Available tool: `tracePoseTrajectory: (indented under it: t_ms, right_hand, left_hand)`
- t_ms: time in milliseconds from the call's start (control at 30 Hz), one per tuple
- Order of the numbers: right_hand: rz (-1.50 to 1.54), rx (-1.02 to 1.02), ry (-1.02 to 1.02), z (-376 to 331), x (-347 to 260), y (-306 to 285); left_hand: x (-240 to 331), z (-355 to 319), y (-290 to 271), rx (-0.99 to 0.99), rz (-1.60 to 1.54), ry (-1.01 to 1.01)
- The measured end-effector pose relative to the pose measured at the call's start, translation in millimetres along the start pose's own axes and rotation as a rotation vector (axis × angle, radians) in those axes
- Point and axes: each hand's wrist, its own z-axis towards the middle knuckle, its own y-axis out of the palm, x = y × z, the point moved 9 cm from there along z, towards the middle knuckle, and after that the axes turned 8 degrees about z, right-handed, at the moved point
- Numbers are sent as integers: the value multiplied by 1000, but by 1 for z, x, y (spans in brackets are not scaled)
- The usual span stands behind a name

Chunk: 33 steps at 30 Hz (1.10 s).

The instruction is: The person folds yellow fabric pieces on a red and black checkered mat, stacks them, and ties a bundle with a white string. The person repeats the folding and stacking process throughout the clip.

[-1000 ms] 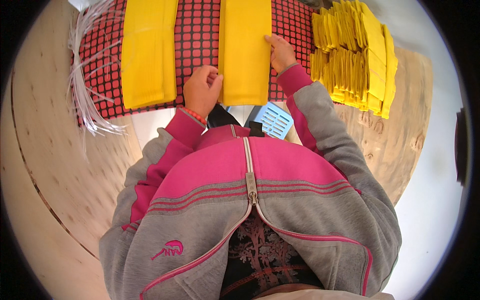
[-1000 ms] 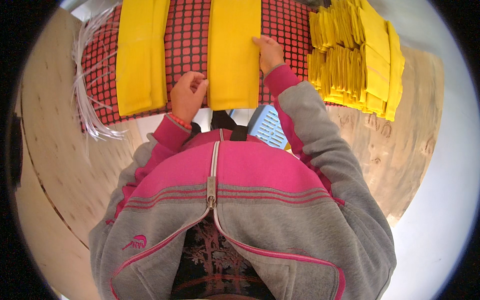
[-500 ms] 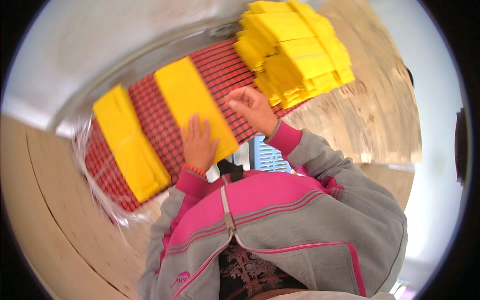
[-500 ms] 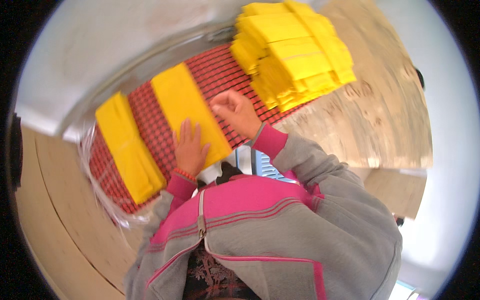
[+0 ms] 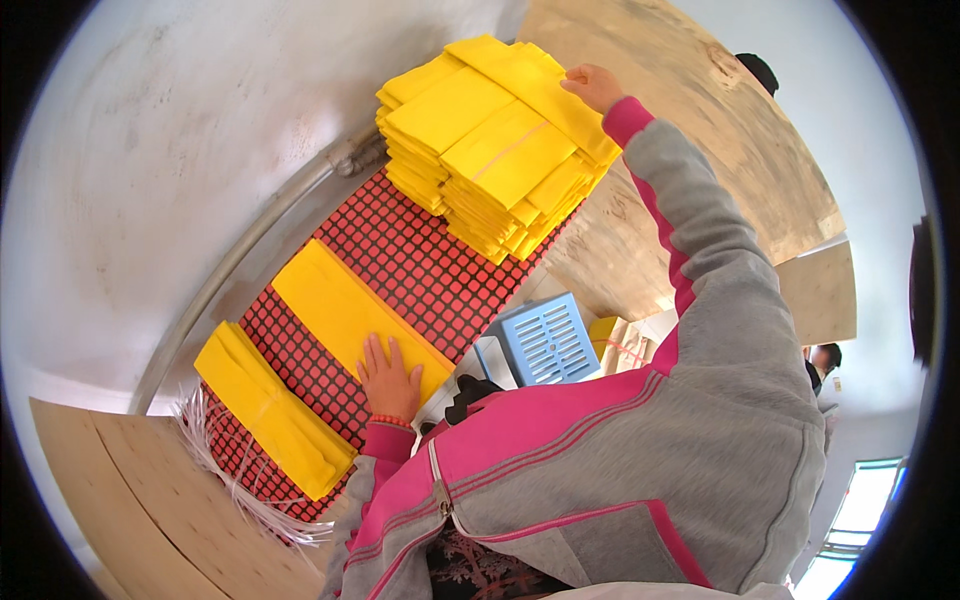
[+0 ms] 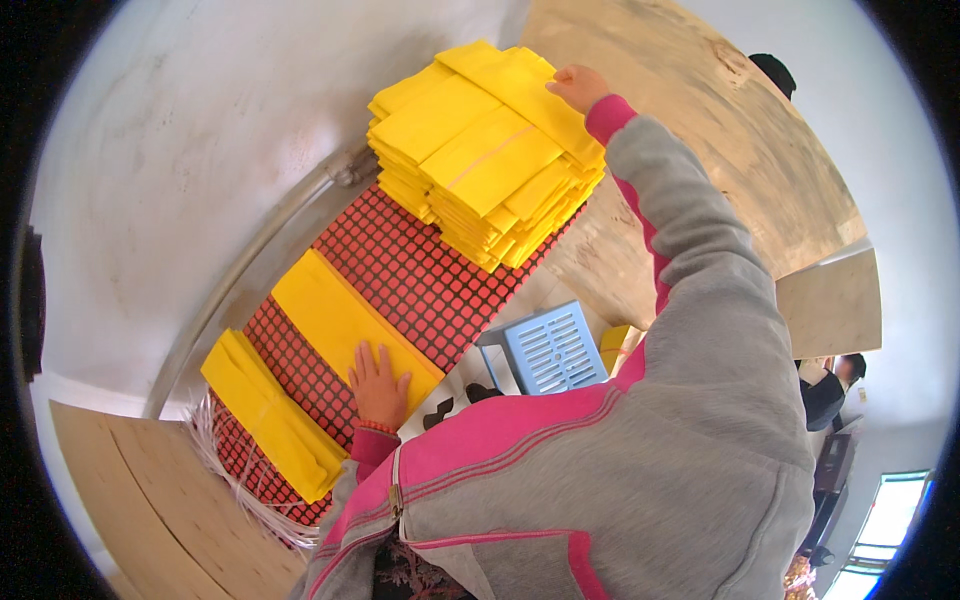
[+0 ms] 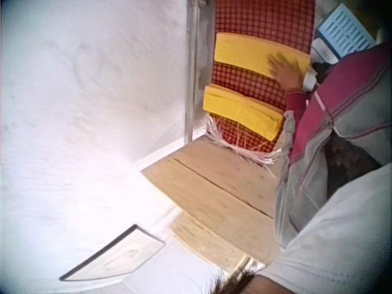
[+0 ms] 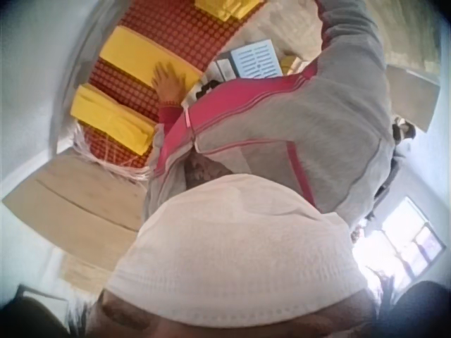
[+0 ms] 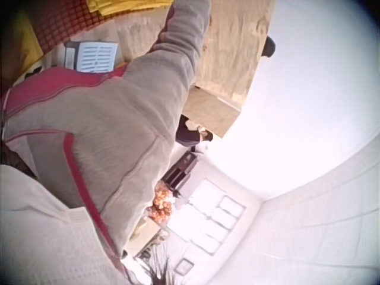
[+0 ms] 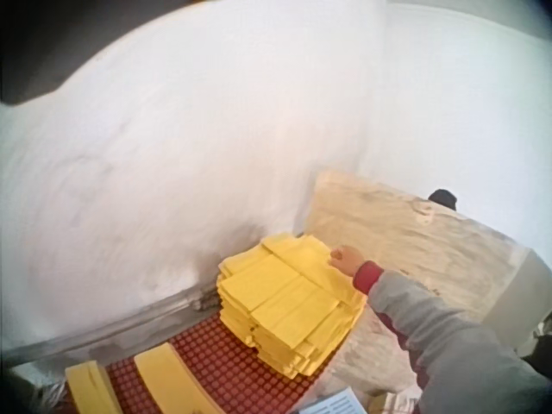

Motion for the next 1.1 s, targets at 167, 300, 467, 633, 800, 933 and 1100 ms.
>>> tracePoseTrajectory:
  t_ms: [167, 300, 467, 633, 800, 933, 1100]
  right_hand:
    - [-113, -202, 110, 43, 32, 27]
    - [-112, -225, 203, 48, 35, 36]
    - [-173, -229, 313, 43, 32, 30]
    - [-145, -259, 344, 51, 21, 26]
    - [-68, -465, 439, 45, 12, 33]
    - [-31, -539, 458, 37, 15, 33]
    - [190, -549, 417, 38, 29, 48]
  left_hand:
    - [1, 2, 2, -10, 38, 2]
    - [0, 3, 5, -28, 48, -3]
    - [1, 3, 7, -42, 34, -8]
    - [2, 4, 7, -53, 26, 1]
    - [1, 5, 9, -64, 40, 3]
    - [1, 5, 9, -68, 36, 6]
    - [1, 4, 8, -54, 44, 10]
